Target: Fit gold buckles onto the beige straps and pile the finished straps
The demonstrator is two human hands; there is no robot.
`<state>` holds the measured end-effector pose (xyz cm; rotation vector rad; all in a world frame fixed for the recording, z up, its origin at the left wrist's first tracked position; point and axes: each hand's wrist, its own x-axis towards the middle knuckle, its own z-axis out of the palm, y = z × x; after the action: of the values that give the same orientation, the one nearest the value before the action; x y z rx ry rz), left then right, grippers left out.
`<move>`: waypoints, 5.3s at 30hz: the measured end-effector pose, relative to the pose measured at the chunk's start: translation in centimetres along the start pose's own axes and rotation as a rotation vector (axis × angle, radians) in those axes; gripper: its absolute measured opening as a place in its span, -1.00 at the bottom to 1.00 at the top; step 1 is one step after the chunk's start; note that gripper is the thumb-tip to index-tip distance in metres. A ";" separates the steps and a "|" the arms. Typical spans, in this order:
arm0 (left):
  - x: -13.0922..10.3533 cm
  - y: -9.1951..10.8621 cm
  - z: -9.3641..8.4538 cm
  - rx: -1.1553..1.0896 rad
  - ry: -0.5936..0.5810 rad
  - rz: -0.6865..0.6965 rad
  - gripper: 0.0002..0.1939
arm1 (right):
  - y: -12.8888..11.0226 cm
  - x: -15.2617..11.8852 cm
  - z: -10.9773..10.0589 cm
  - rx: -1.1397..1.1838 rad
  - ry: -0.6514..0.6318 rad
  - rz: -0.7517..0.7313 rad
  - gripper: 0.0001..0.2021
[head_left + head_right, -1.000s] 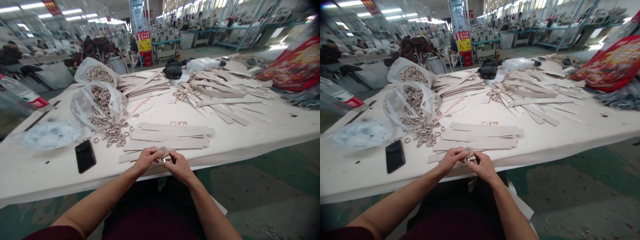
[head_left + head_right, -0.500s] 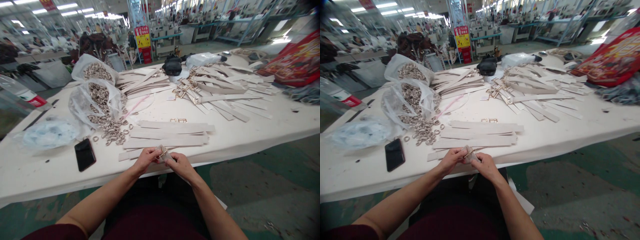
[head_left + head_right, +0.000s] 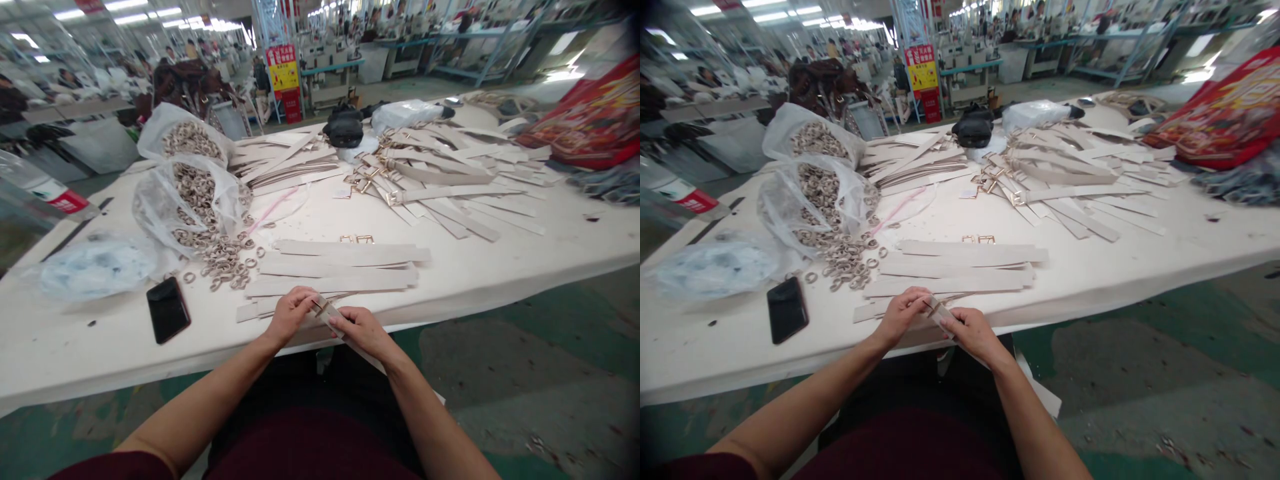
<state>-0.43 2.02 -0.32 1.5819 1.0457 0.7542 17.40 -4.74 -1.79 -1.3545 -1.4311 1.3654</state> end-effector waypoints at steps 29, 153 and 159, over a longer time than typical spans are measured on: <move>-0.2 0.0 -1.0 -0.498 -0.414 -0.371 -0.62 | 0.2 0.6 0.4 -0.083 0.074 0.057 -0.62; -1.8 -1.0 0.1 -0.716 -0.073 -0.534 -0.78 | -0.7 -1.0 2.5 -0.111 0.138 -0.222 -0.82; -2.5 -1.0 1.4 -0.689 0.037 -0.437 -0.86 | -0.1 -0.7 2.7 -0.101 0.171 -0.214 -0.84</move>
<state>-0.51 -0.71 -1.50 0.7238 0.9689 0.7320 14.88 -6.02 -2.10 -1.3056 -1.4970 1.0274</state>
